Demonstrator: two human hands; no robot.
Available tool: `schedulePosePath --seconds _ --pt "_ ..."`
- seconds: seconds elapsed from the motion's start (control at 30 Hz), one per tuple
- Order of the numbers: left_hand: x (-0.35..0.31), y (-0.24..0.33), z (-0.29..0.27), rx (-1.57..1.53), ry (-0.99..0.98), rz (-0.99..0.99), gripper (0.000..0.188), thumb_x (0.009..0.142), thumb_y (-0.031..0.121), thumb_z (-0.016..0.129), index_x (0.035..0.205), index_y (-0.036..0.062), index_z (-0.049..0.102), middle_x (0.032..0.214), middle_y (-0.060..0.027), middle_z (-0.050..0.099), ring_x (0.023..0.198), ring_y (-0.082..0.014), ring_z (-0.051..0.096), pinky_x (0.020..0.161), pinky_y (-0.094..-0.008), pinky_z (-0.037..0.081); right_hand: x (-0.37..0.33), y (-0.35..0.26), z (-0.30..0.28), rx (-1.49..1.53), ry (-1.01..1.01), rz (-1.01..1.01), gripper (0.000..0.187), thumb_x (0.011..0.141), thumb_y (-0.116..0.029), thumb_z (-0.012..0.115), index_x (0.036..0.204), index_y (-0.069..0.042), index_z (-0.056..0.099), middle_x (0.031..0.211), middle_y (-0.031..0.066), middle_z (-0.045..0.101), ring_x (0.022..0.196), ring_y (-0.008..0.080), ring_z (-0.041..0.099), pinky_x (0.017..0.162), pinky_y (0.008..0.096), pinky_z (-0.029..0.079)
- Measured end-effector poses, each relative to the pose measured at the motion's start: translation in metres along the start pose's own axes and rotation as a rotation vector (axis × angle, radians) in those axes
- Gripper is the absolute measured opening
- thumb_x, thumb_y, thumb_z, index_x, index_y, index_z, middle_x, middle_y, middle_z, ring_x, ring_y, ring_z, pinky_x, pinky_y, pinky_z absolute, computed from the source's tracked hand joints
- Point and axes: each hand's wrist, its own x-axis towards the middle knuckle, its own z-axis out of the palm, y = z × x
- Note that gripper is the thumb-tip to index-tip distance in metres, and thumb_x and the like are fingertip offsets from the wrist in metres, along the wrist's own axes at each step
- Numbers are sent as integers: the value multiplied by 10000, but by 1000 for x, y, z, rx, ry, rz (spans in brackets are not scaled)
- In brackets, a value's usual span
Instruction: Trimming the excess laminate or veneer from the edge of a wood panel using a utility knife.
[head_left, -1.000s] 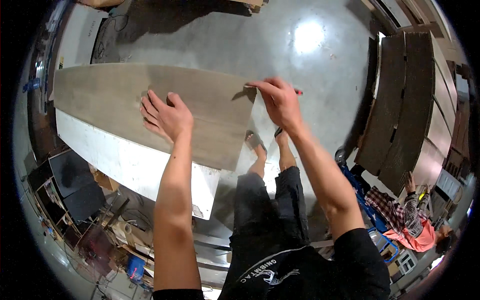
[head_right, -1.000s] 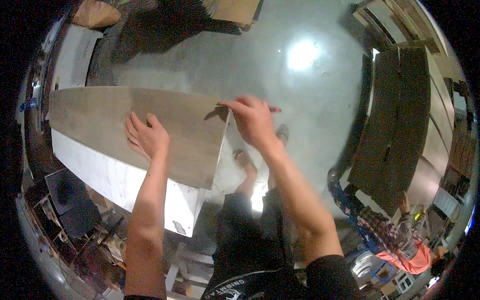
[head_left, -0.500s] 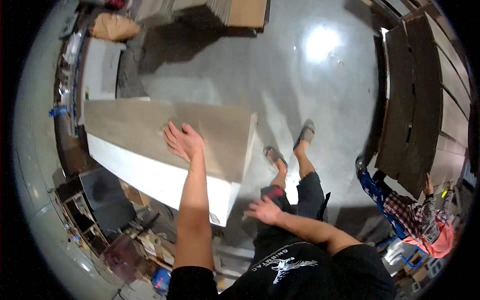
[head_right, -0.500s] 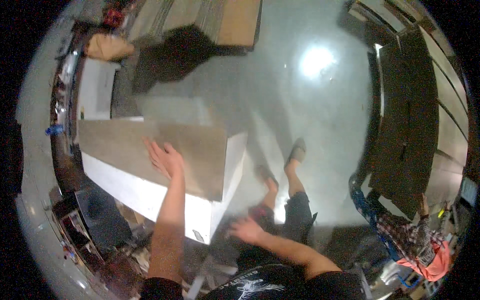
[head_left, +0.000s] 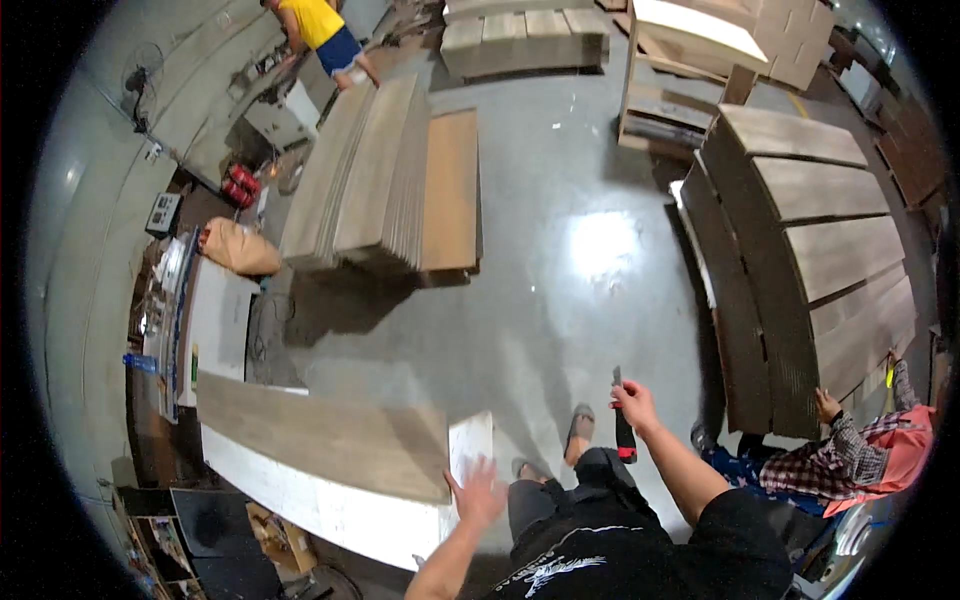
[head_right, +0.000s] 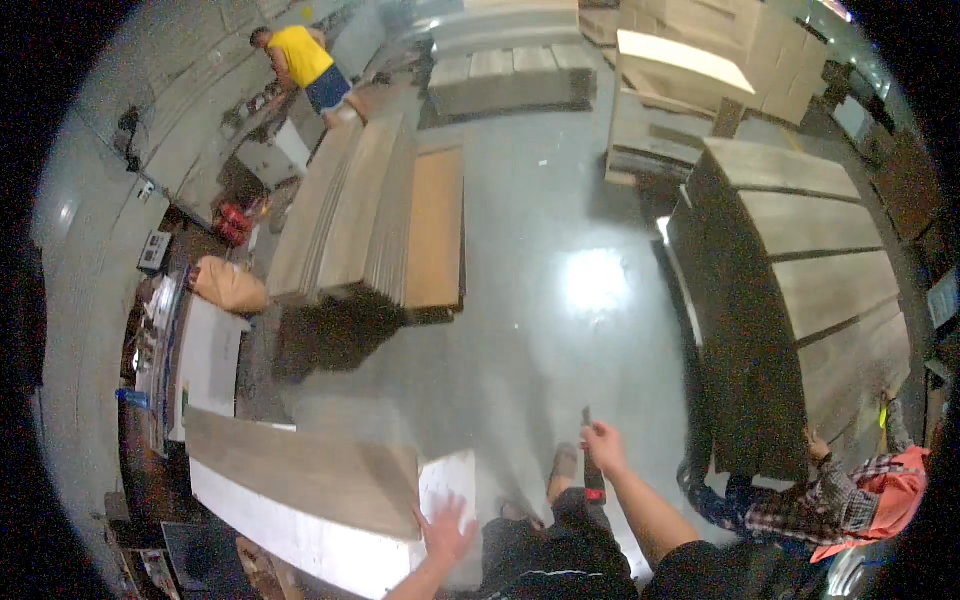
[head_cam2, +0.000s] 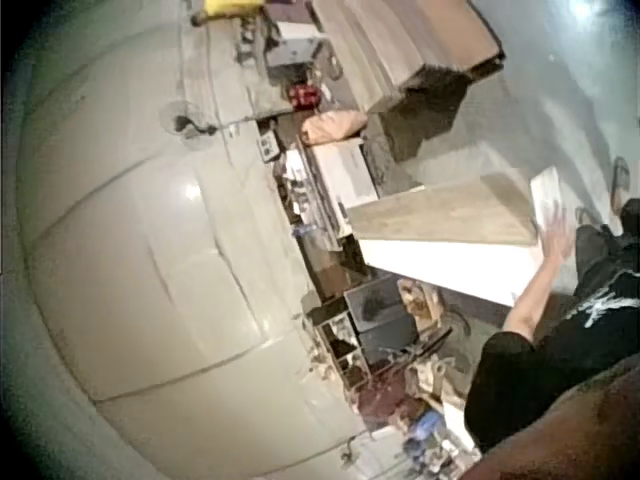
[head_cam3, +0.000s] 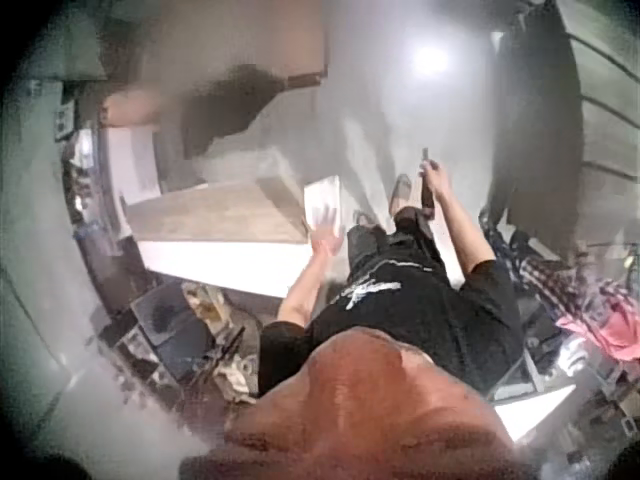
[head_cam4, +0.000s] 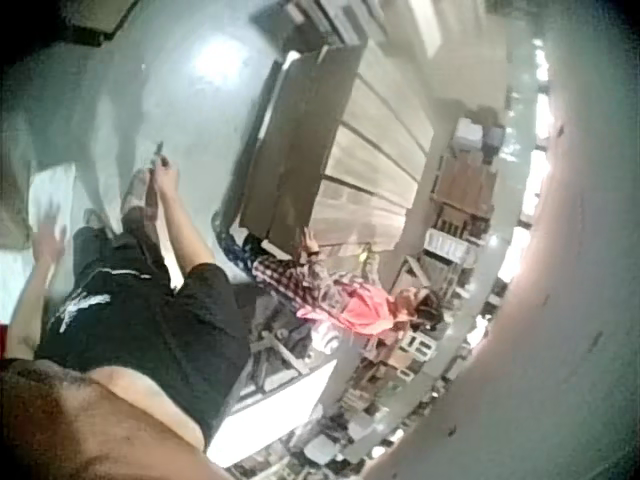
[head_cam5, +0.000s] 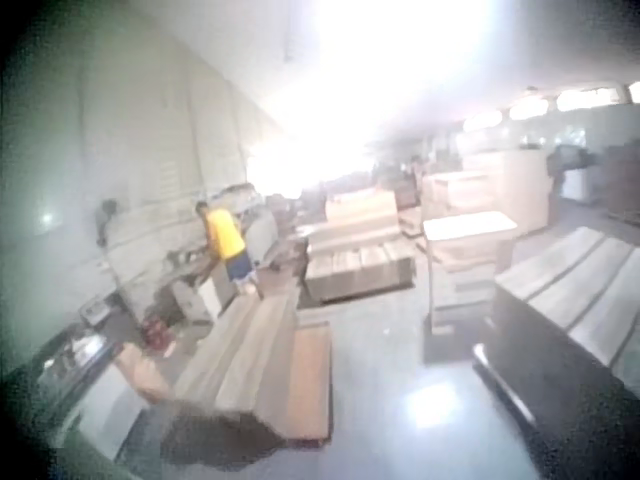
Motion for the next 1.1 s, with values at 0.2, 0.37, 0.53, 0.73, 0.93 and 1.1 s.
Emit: schedulePosePath --seconds 0.2,0.37,0.53,0.73,0.93,1.1 --pt "3 71 53 -966 -112 -257 439 1011 374 616 1299 51 688 1096 -117 766 950 -234 723 892 -351 552 7 -37 -6 132 1 90 187 1000 -195 649 1021 -10 669 903 79 673 735 175 661 696 315 552" --pt "90 97 54 -1293 5 16 458 1070 381 555 1291 -3 668 1117 -77 755 961 -159 692 920 -329 525 15 -56 59 317 -57 174 169 1009 -172 635 1077 -19 648 977 94 692 813 214 693 776 345 562" --pt "172 122 -53 -1683 -633 50 481 1098 409 491 1282 -8 643 1078 -54 722 1000 -149 661 915 -308 503 38 -140 105 353 -272 126 261 1011 -209 650 1223 -66 597 1082 91 711 977 251 717 848 382 562" --pt "245 79 -51 -1402 -480 233 410 1095 366 493 1125 -6 661 1012 -56 721 903 -165 681 844 -327 527 158 -242 43 -3 74 -313 573 932 -377 720 1401 -103 539 1200 123 694 1156 319 655 993 485 501" --pt "331 18 -71 -1379 -166 76 384 1065 383 536 1086 14 643 840 -38 690 773 -157 657 741 -358 534 183 -172 -36 -1317 50 -233 942 743 -604 829 1497 -143 502 1478 272 499 1403 383 467 1112 516 426" --pt "362 -21 -187 -1311 57 -153 384 1031 426 569 1105 51 602 837 -121 677 775 -291 667 725 -433 517 244 -56 -34 -845 -307 94 516 931 -408 750 1296 -54 656 736 42 682 628 209 667 542 376 512"
